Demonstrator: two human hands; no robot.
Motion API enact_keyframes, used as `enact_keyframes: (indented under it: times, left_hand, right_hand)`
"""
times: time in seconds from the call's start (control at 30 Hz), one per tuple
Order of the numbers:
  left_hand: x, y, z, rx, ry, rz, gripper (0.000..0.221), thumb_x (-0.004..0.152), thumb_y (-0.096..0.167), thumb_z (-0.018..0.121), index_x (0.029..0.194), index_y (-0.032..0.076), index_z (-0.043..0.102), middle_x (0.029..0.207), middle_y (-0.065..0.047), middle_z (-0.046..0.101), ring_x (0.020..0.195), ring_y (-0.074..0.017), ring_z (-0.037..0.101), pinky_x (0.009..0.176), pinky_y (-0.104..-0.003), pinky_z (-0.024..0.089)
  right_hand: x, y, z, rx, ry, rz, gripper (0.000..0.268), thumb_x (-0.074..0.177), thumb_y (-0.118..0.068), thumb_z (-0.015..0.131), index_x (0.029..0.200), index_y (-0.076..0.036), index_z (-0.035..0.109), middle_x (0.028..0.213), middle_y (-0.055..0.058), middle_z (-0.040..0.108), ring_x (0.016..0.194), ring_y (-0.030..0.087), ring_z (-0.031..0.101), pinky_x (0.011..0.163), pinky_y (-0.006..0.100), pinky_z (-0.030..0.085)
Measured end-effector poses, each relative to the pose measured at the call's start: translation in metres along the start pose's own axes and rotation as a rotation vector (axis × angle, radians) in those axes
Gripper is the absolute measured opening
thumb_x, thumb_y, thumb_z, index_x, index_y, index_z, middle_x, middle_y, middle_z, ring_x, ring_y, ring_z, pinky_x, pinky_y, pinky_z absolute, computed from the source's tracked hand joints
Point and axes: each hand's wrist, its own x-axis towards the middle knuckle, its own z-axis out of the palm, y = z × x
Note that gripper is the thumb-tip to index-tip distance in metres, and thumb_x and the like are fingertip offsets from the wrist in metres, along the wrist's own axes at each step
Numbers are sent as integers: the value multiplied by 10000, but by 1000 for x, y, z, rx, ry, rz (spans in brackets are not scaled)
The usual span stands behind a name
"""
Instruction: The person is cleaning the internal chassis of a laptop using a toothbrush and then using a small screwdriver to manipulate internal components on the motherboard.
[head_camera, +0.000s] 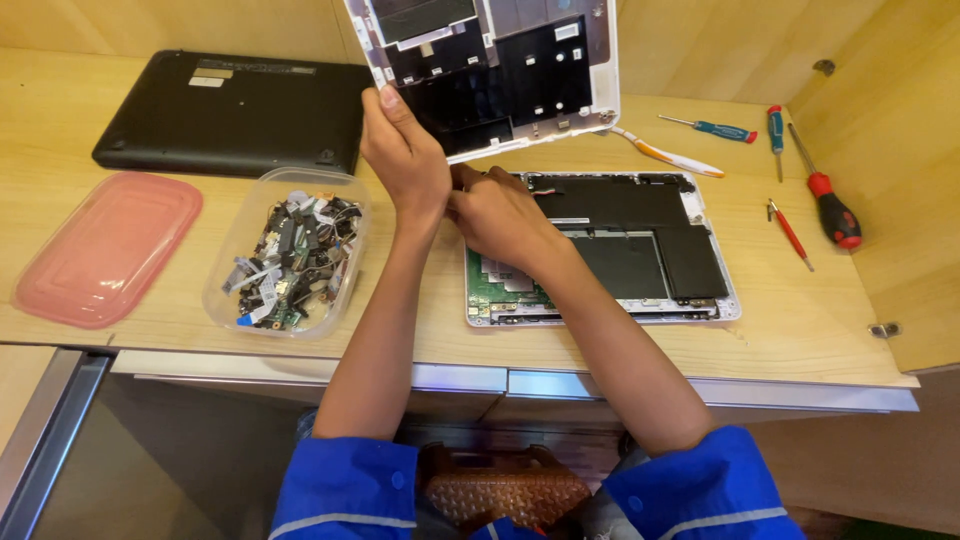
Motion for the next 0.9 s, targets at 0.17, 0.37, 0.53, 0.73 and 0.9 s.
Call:
enact_keyframes:
  times: [0.17,0.37,0.53,0.73,0.9]
  left_hand:
    - [-3,3,-1,-23,15,-5,346,1102,295,307,851,89,427,691,-75,437,620,-246,482,615,-365,411]
    - [-6,3,5,-52,37,22,322,1115,238,351,862,69,454,692,-151,463,619,-337,519,640,-386,477]
    - [-12,-3,10,-42,14,41,329,1124,232,350,851,76,447,689,-122,452,619,-343,524,629,-376,466]
    - [-21,-1,14,-51,-52,64,321,1129,210,347,852,69,429,702,-113,424,626,-342,511,625,-386,456]
    - [-22,5,12,-26,-97,118,316,1125,213,420,842,74,439,700,-92,401,647,-347,540,605,-369,452]
  right_hand:
    - [-13,29,-24,-90,-77,313,232,1018,-236,512,1151,-164,688,1074,137,713,939,418,686,853,538,512]
    - [-49,62,-102,-22,50,701,197,1004,-173,485,1148,-202,616,855,67,748,840,421,725,777,592,551]
    - [-95,124,-98,716,526,518,188,1107,8,311,1251,-98,370,1037,161,723,810,171,686,745,258,581]
    - [-89,107,-94,1439,722,535,226,1049,-197,520,1254,-104,535,1314,136,668,1087,222,734,876,332,665]
    - [-75,100,-74,1034,660,453,208,1011,-156,709,1193,-58,690,952,5,662,893,49,594,770,200,550]
